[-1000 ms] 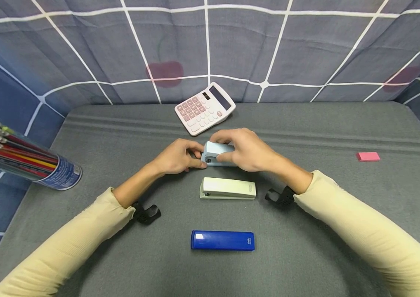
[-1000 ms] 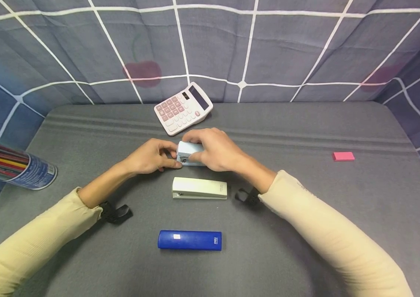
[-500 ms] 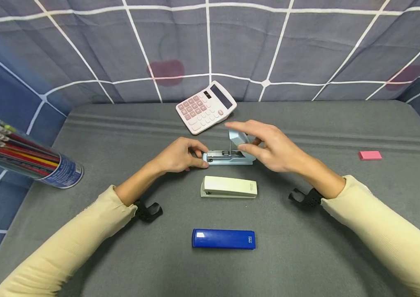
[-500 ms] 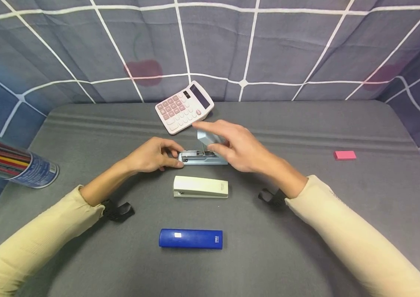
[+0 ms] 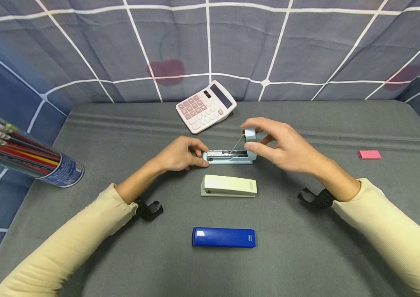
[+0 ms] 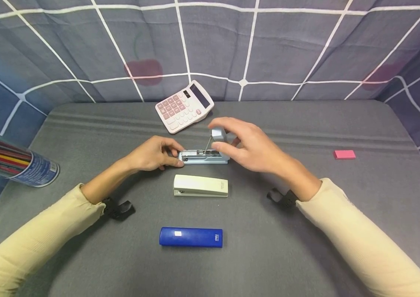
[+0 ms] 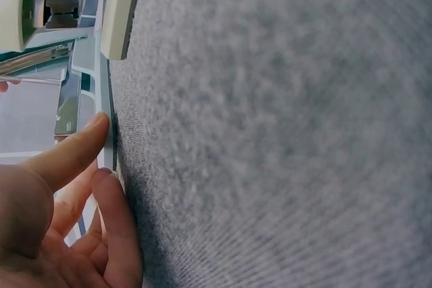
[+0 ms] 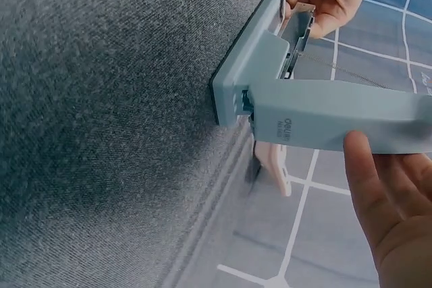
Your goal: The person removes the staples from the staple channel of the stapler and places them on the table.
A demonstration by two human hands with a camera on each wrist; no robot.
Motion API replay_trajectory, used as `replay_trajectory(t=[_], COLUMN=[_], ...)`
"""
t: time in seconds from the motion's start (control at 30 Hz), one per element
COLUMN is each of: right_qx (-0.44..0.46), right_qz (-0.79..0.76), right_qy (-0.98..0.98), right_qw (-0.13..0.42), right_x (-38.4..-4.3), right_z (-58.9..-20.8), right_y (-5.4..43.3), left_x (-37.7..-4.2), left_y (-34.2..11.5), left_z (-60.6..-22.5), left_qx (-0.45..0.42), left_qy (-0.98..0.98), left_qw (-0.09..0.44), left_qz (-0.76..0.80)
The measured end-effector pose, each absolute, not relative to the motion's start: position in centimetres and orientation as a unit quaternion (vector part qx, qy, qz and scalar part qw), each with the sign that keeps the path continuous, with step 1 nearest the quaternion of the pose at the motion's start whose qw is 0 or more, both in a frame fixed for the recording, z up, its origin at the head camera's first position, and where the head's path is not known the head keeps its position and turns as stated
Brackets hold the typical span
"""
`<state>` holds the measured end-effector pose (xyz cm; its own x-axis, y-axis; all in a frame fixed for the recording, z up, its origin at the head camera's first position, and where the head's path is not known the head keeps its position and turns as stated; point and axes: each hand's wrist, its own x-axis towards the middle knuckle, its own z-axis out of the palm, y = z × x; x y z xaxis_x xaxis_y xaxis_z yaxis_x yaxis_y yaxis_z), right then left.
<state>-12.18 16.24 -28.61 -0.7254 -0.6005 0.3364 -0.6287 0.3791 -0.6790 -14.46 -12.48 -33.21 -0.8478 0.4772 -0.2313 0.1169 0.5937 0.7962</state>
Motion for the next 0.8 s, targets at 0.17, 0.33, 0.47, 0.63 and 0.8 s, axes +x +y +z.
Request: replay_trajectory(t=[0.17, 0.33, 0.47, 0.63, 0.8], right_qx=[0.371, 0.341, 0.297, 0.246, 0.185], right_qz=[0.416, 0.434, 0.455, 0.455, 0.437], right_qy=[-0.829, -0.832, -0.837, -0.855, -0.880], right_qw=[0.043, 0.067, 0.060, 0.041, -0.012], right_x=[-12.0, -11.9, -11.6, -11.1, -10.7], right_z=[-28.5, -28.3, -28.2, -28.3, -28.5], right_y=[16.1, 16.8, 18.1, 20.0, 22.1], left_x=[-14.5, -14.4, -14.5, -14.6, -14.5], left_y=[-12.5, -12.5, -12.5, -12.4, -12.4], left_z=[-33.2, -33.1, -33.2, -33.1, -33.2], left_qx=[0.173, 0.174, 0.173, 0.170, 0.164], left_qy=[0.867, 0.865, 0.864, 0.865, 0.865], left_qw=[0.219, 0.222, 0.223, 0.219, 0.220], left_qz=[0.414, 0.415, 0.417, 0.419, 0.419])
